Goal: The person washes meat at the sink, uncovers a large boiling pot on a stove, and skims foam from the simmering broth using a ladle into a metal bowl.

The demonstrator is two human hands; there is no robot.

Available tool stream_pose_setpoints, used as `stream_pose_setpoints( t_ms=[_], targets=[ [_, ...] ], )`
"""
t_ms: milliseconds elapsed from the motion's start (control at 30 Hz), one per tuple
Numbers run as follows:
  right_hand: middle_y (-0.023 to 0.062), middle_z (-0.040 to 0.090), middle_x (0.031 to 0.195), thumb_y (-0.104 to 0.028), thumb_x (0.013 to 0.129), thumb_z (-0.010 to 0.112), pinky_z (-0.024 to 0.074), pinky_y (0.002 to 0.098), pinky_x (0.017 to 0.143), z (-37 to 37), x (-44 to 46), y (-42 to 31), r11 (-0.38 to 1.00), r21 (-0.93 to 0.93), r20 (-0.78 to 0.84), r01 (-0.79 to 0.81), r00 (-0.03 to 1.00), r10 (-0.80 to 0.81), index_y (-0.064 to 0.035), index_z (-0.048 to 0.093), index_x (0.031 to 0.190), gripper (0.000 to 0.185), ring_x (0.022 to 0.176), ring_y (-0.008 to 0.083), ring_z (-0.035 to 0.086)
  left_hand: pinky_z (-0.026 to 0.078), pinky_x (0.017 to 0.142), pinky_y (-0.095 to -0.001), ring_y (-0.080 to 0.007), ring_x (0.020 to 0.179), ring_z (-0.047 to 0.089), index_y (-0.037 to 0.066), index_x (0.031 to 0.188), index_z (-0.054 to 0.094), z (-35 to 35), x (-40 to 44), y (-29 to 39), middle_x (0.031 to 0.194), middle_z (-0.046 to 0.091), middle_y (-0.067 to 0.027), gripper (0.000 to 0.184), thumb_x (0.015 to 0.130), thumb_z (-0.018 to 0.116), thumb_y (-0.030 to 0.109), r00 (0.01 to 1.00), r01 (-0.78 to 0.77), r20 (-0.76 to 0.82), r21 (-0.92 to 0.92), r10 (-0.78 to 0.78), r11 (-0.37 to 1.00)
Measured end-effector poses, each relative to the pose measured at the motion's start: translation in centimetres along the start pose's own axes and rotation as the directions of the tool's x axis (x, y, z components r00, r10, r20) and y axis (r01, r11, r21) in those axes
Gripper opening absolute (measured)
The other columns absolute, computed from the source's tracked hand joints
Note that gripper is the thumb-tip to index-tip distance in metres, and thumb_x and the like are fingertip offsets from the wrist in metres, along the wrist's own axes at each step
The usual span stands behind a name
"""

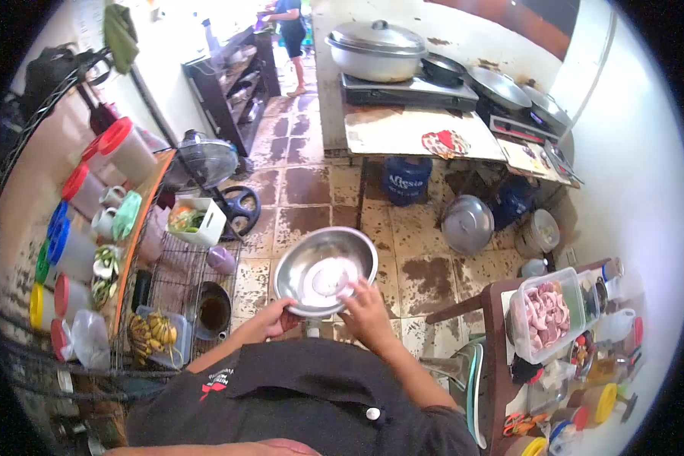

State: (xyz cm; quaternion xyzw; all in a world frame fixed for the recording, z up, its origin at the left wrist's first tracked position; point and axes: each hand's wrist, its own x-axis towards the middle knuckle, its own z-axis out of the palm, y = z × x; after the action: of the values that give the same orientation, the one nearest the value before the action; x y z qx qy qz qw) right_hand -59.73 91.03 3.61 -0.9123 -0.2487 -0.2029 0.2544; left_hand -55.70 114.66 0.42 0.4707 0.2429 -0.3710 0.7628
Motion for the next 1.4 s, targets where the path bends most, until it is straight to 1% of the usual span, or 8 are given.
stream_pose_setpoints(
  t_ms=[100, 167, 367, 767, 933, 1100, 1233, 1400],
  targets=[
    [0.0197, 0.032, 0.132, -0.021, 0.066, 0.075, 0.0302, 0.0445, 0.101, -1.1, 2.7, 2.4, 0.975, -0.024, -0.097, -0.219, 0.972, 0.216, -0.0071, 0.037, 0.126, 0.072, 0.123, 0.0369, 0.032, 0.055, 0.066, -0.0286, -0.0198, 0.077, 0.063, -0.002, 0.104, 0.05, -3.3, 7.2, 4.4, 0.086, 0.062, -0.0118, 0.028, 0.083, 0.05, 0.016, 0.989, -0.026, 0.147, 0.133, 0.006, 0.991],
    [0.021, 0.033, 0.131, -0.026, 0.069, 0.073, 0.0293, 0.0458, 0.1, -1.1, 4.9, 3.8, 0.91, 0.042, -0.161, -0.412, 0.896, 0.413, -0.0076, 0.041, 0.123, 0.066, 0.122, 0.0372, 0.032, 0.054, 0.065, -0.0293, -0.0208, 0.075, 0.063, -0.004, 0.103, 0.05, -1.7, 9.5, 9.2, 0.086, 0.063, -0.0119, 0.029, 0.083, 0.051, 0.018, 0.989, -0.117, 0.105, 0.141, 0.103, 0.983],
    [0.0213, 0.032, 0.133, -0.022, 0.071, 0.07, 0.0312, 0.0436, 0.098, 0.6, 11.6, 8.9, 0.86, -0.105, -0.234, -0.499, 0.853, 0.466, -0.0075, 0.044, 0.122, 0.059, 0.119, 0.0377, 0.035, 0.052, 0.058, -0.029, -0.0191, 0.064, 0.063, -0.004, 0.103, 0.052, -0.2, 20.4, 24.1, 0.084, 0.064, -0.0121, 0.031, 0.085, 0.049, 0.022, 0.949, -0.314, 0.127, 0.43, 0.287, 0.846],
    [0.0203, 0.035, 0.132, -0.013, 0.072, 0.067, 0.0326, 0.0425, 0.097, 0.0, 15.2, 28.7, 0.668, -0.111, -0.31, -0.736, 0.665, 0.68, -0.0072, 0.051, 0.113, 0.045, 0.118, 0.0369, 0.037, 0.046, 0.045, -0.0219, -0.0144, 0.067, 0.064, -0.002, 0.103, 0.054, 15.1, 40.3, 38.4, 0.081, 0.066, -0.0116, 0.032, 0.094, 0.04, 0.025, 0.974, -0.2, 0.011, 0.508, 0.226, 0.838],
    [0.0201, 0.036, 0.132, -0.01, 0.073, 0.065, 0.0328, 0.0415, 0.097, -3.8, 25.0, 41.5, 0.796, -0.094, -0.312, -0.598, 0.777, 0.547, -0.0053, 0.053, 0.111, 0.04, 0.117, 0.0366, 0.038, 0.046, 0.038, -0.0224, -0.018, 0.055, 0.064, -0.008, 0.1, 0.053, 17.8, 47.6, 40.5, 0.073, 0.065, -0.0127, 0.032, 0.084, 0.052, 0.019, 0.959, -0.233, -0.063, 0.378, 0.276, 0.896],
    [0.0197, 0.04, 0.128, -0.008, 0.075, 0.061, 0.0297, 0.0406, 0.1, -9.3, 37.8, 50.8, 0.92, 0.003, -0.243, -0.392, 0.892, 0.381, -0.0032, 0.054, 0.107, 0.032, 0.118, 0.035, 0.039, 0.045, 0.042, -0.0219, -0.0153, 0.057, 0.063, -0.004, 0.093, 0.059, 18.8, 52.4, 42.0, 0.072, 0.065, -0.0106, 0.032, 0.083, 0.056, 0.027, 0.956, -0.163, -0.136, 0.496, 0.261, 0.853],
    [0.0189, 0.049, 0.12, -0.01, 0.076, 0.063, 0.0333, 0.0401, 0.097, -12.6, 48.8, 55.2, 0.99, -0.111, -0.245, -0.083, 0.968, 0.054, -0.0032, 0.056, 0.103, 0.029, 0.114, 0.0338, 0.045, 0.045, 0.043, -0.0223, -0.0142, 0.053, 0.061, -0.001, 0.088, 0.061, 19.4, 51.4, 42.8, 0.07, 0.065, -0.0098, 0.035, 0.083, 0.058, 0.033, 0.95, -0.193, -0.096, 0.568, 0.297, 0.8],
    [0.0154, 0.053, 0.114, -0.015, 0.077, 0.062, 0.0403, 0.0382, 0.089, -15.7, 61.9, 56.7, 0.953, -0.286, -0.225, 0.102, 0.959, -0.17, -0.0037, 0.056, 0.101, 0.028, 0.106, 0.0324, 0.05, 0.041, 0.041, -0.0224, -0.013, 0.045, 0.055, 0.0, 0.081, 0.06, 17.0, 51.9, 44.3, 0.063, 0.062, -0.0096, 0.051, 0.083, 0.052, 0.05, 0.866, -0.371, 0.161, 0.841, 0.473, 0.395]
  ],
)
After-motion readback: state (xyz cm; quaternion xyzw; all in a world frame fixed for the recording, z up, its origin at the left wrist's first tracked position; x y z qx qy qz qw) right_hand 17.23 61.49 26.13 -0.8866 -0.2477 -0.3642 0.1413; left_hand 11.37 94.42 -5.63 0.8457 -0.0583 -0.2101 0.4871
